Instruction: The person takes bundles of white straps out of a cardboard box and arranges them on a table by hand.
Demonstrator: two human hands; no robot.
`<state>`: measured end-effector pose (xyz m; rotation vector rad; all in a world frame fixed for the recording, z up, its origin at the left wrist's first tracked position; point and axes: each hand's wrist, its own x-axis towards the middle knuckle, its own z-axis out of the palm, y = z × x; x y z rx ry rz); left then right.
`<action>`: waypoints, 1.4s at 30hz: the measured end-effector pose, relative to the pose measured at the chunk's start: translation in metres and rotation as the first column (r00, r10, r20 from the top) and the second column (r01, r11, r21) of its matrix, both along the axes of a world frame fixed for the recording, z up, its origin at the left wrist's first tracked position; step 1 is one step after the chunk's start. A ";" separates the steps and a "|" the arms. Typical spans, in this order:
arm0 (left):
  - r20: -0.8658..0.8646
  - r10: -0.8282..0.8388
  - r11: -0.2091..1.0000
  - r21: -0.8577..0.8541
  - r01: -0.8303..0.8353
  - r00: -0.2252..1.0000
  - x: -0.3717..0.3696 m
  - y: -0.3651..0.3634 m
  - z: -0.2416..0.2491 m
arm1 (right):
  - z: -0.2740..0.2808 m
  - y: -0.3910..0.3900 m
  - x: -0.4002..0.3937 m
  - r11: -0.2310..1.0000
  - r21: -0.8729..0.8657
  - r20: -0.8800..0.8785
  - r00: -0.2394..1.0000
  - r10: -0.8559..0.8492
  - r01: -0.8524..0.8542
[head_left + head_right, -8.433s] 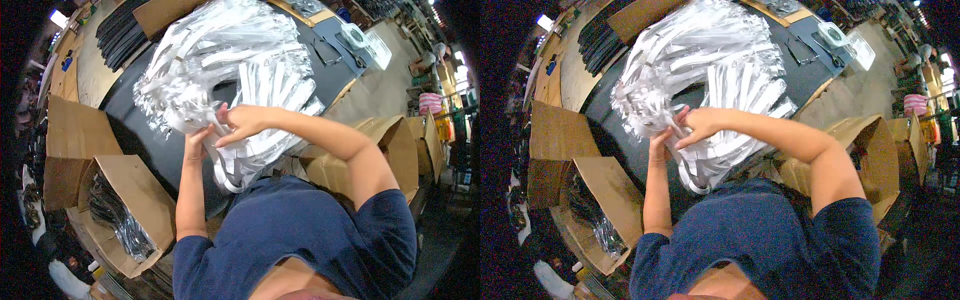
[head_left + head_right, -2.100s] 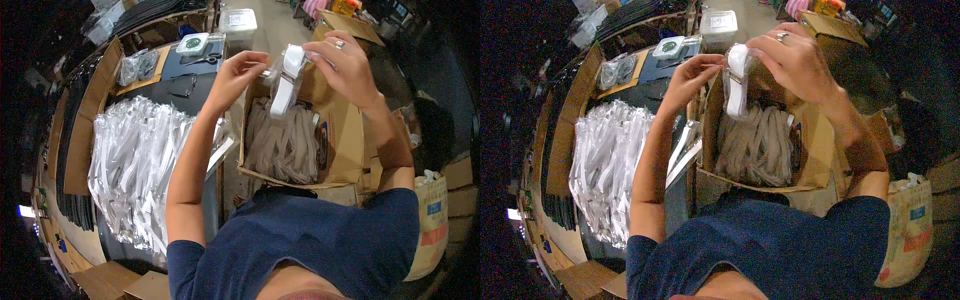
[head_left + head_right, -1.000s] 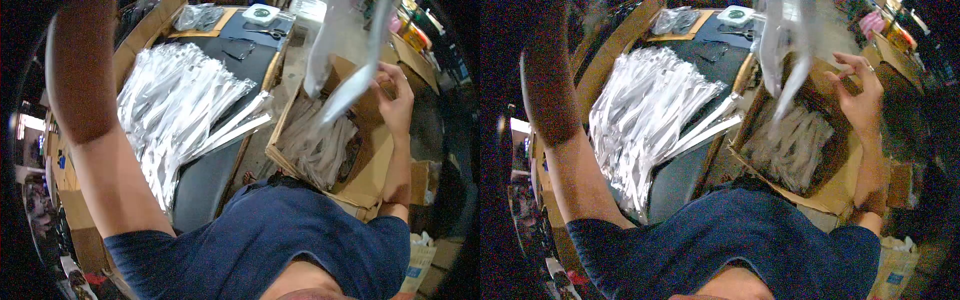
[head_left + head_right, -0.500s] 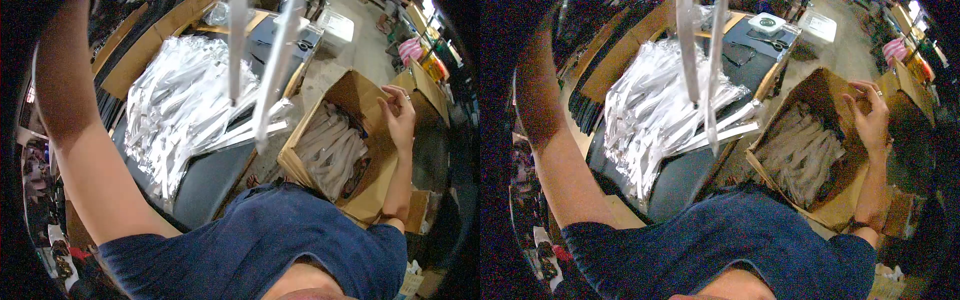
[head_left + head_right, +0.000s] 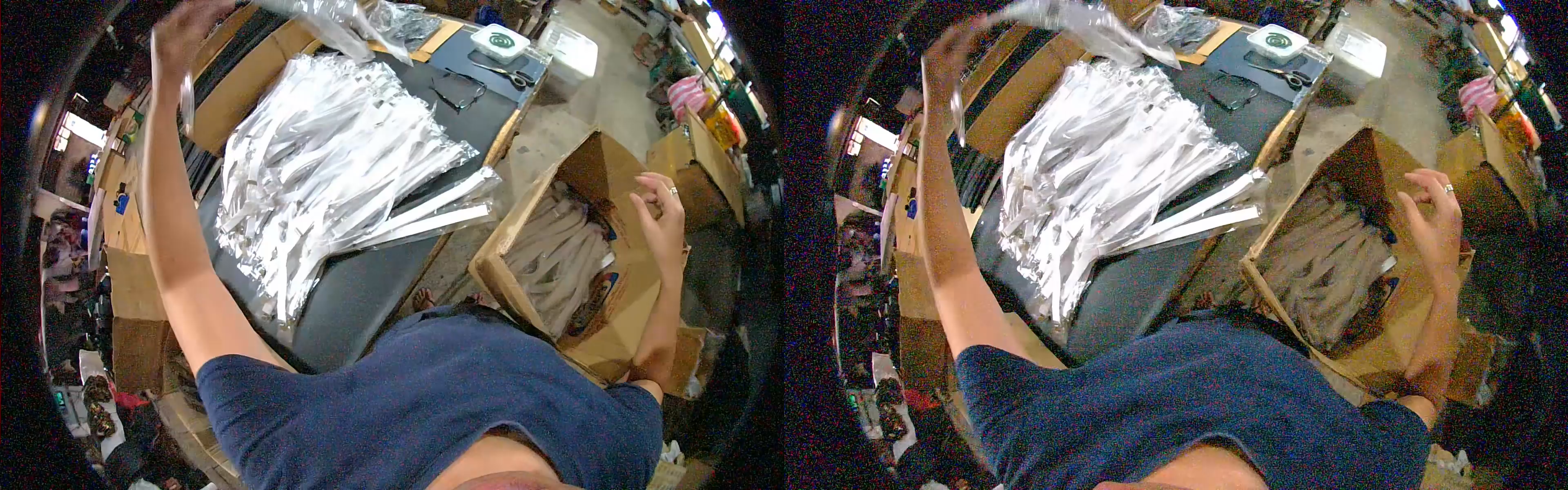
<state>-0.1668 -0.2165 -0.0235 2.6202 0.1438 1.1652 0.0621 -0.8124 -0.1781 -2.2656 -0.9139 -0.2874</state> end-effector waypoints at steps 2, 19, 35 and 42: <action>-0.020 0.127 0.986 -0.104 -0.128 0.992 -0.033 0.018 -0.063 | -0.003 -0.006 0.002 0.993 -0.096 0.045 0.996 0.073 -0.069; -0.728 0.192 0.878 -0.172 -0.447 0.658 -0.169 0.011 -0.300 | -0.032 -0.032 0.025 0.949 -0.251 -0.226 0.965 0.134 -0.190; -0.261 -0.326 0.878 -0.440 0.188 0.909 0.028 -0.273 -0.238 | -0.309 -0.060 0.129 0.638 -0.770 -0.351 0.836 -0.422 -0.001; -0.059 -0.379 0.767 -0.578 0.279 0.923 0.053 -0.325 -0.242 | -0.406 -0.023 0.103 0.709 -0.407 -0.780 0.184 -0.598 0.576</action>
